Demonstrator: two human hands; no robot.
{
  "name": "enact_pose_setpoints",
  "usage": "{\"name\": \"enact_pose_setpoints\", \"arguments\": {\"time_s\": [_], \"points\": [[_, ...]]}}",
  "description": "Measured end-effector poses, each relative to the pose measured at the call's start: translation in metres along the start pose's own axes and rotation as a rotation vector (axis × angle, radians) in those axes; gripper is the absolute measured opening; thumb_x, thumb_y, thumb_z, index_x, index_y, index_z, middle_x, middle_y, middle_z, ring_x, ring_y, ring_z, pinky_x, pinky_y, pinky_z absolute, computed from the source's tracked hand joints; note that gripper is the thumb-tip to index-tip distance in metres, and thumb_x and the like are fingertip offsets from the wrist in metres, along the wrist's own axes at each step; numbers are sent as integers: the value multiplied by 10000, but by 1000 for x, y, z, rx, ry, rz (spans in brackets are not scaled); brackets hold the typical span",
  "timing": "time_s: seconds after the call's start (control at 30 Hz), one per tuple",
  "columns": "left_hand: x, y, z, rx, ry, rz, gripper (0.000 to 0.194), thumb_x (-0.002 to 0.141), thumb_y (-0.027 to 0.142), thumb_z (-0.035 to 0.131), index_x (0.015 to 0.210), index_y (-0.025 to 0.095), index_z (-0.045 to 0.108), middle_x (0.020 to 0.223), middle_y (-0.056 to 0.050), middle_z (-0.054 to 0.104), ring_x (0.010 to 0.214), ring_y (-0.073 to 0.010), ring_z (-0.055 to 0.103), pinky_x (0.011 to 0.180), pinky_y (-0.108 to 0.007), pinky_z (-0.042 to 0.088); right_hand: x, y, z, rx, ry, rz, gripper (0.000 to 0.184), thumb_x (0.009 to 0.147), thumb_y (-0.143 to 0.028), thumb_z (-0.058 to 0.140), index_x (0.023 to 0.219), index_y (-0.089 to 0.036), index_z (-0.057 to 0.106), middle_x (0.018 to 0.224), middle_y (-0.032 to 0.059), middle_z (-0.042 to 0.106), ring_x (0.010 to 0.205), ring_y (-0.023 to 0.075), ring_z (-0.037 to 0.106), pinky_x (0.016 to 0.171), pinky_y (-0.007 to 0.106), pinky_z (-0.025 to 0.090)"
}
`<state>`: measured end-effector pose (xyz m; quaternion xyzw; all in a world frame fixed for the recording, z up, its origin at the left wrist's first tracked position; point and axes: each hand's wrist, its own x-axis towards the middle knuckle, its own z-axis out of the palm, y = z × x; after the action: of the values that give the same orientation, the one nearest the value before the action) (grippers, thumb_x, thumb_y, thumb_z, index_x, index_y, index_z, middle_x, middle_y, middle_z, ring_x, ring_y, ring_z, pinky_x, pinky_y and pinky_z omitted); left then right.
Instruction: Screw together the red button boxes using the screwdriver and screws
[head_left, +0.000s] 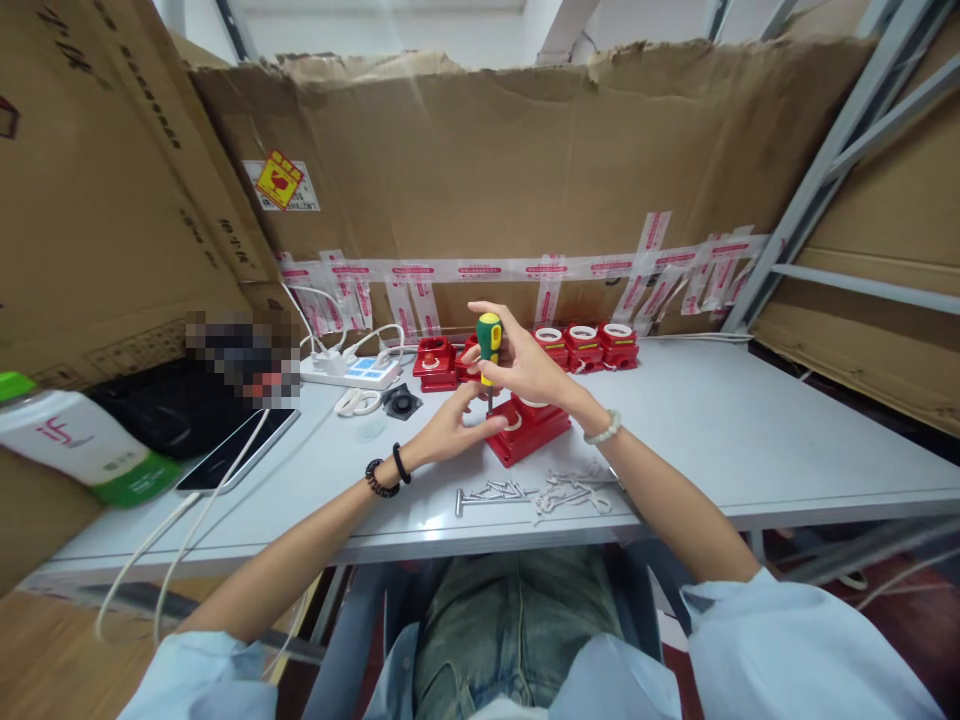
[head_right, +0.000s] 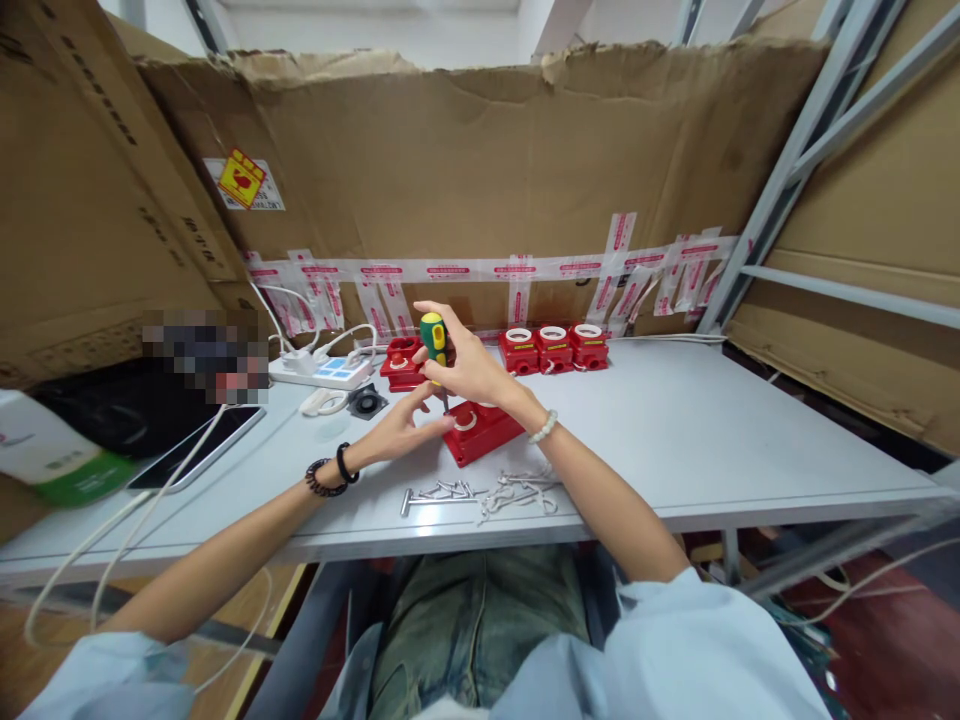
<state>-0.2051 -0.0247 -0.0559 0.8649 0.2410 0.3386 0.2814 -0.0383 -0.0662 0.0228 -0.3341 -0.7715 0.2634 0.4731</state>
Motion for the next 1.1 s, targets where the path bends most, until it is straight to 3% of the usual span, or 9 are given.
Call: {"name": "enact_pose_setpoints", "arguments": {"time_s": [0.07,0.17,0.37,0.5,0.63,0.77,0.87,1.0,1.1], "points": [[4,-1,-3,-34,42,-9,319,887,445,587,1036,178,676,1054,-67,709,915,-213,621,742,-303,439,0,2,2,-19,26,-10,652,798,-140,532,1399,-241,300,928,17,643,774,157,639,704,333,577],[11,-4,-3,-62,91,-11,245,868,386,614,867,166,722,871,-39,744,733,-162,592,677,-282,400,-1,3,4,-54,83,-26,598,800,-159,559,1359,-232,358,895,4,622,790,156,633,781,349,566],[18,-11,3,-151,206,-20,299,752,410,726,681,149,600,640,11,619,569,-103,454,566,-248,346,-2,5,12,-111,170,-38,438,802,-216,598,1217,-228,460,924,2,593,795,151,610,749,330,554],[18,-8,-2,-129,138,-10,300,766,435,725,795,145,655,758,-17,662,653,-127,523,583,-243,370,-3,6,13,-161,209,-13,314,829,-254,583,1127,-206,497,856,-3,598,708,144,583,678,318,535],[17,-5,-7,-158,54,12,300,849,431,651,898,139,698,875,-64,722,770,-166,604,648,-259,416,-3,6,13,-152,250,-1,302,822,-261,592,1102,-195,498,833,-2,592,686,142,570,670,314,522],[23,-8,-1,-189,167,-31,370,743,489,747,719,132,651,697,-32,673,633,-133,542,595,-255,405,-3,6,15,-165,256,9,290,803,-258,605,1067,-190,508,819,2,598,689,151,571,687,327,513],[25,-9,3,-196,214,-58,415,655,495,815,705,137,612,658,-7,623,591,-114,499,555,-243,382,-3,6,15,-196,277,7,294,800,-270,609,1070,-192,524,808,-3,602,705,159,577,731,347,510],[19,-6,-4,-204,50,-7,341,805,449,711,952,142,680,901,-72,712,786,-174,619,642,-265,438,-4,7,14,-215,316,8,318,811,-314,619,1092,-194,534,792,-13,582,720,159,570,742,346,498],[18,-6,-8,-216,-6,-3,325,855,441,657,939,131,708,922,-100,738,793,-191,638,688,-294,456,-4,8,15,-208,331,22,346,809,-354,638,1097,-198,525,786,-18,576,719,158,570,722,337,492]]}}
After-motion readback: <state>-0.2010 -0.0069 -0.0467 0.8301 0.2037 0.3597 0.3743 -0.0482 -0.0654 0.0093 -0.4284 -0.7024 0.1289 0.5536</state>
